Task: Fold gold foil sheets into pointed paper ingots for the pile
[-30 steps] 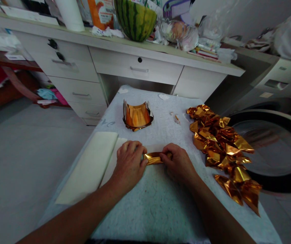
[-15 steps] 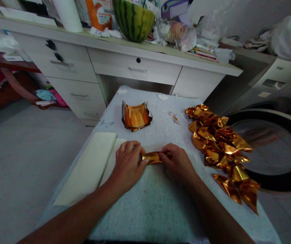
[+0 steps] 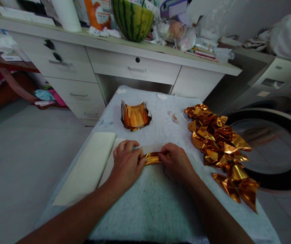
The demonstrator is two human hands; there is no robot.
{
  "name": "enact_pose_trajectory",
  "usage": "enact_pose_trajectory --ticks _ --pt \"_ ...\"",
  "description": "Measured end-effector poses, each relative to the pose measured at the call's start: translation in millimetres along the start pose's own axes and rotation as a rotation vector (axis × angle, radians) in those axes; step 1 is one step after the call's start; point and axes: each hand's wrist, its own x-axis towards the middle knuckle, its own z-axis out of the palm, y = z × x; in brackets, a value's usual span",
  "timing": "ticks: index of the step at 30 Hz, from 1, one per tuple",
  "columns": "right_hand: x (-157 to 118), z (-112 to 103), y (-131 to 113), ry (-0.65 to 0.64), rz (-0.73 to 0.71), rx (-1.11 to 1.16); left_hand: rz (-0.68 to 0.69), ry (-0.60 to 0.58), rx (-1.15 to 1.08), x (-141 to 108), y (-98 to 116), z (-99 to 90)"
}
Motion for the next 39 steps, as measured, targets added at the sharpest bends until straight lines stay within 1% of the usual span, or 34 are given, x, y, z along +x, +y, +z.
enact_pose_trajectory --ticks 3,8,15,21,26,32,39 --pt "-0.6 0.0 -0.3 0.004 -0.004 -0.01 -0.003 0.025 0.033 -0.5 1.1 -1.2" --pt "-1.2 1.4 0.4 0.022 -0.006 -0.01 -0.051 0.057 0.084 -0.7 2.1 -3.3" --pt "-0.8 1.1 -0.6 0.01 -0.005 -0.012 -0.059 0.04 0.063 -0.8 0.1 -0.8" --pt "-0.9 1.4 -0.9 0.006 0.001 -0.015 -0.028 0.036 0.004 1.1 0.5 1.3" --pt "-1.2 2.1 0.3 0.015 -0.021 -0.009 0.001 0.026 -0.025 1.2 2.0 0.3" --pt "-0.8 2.5 1.3 0.013 -0.031 -0.016 -0.011 0.023 -0.015 1.4 1.8 0.3" --pt "-1.3 2.5 0.3 0.016 -0.009 -0.018 -0.04 0.0 -0.011 1.6 3.2 -1.0"
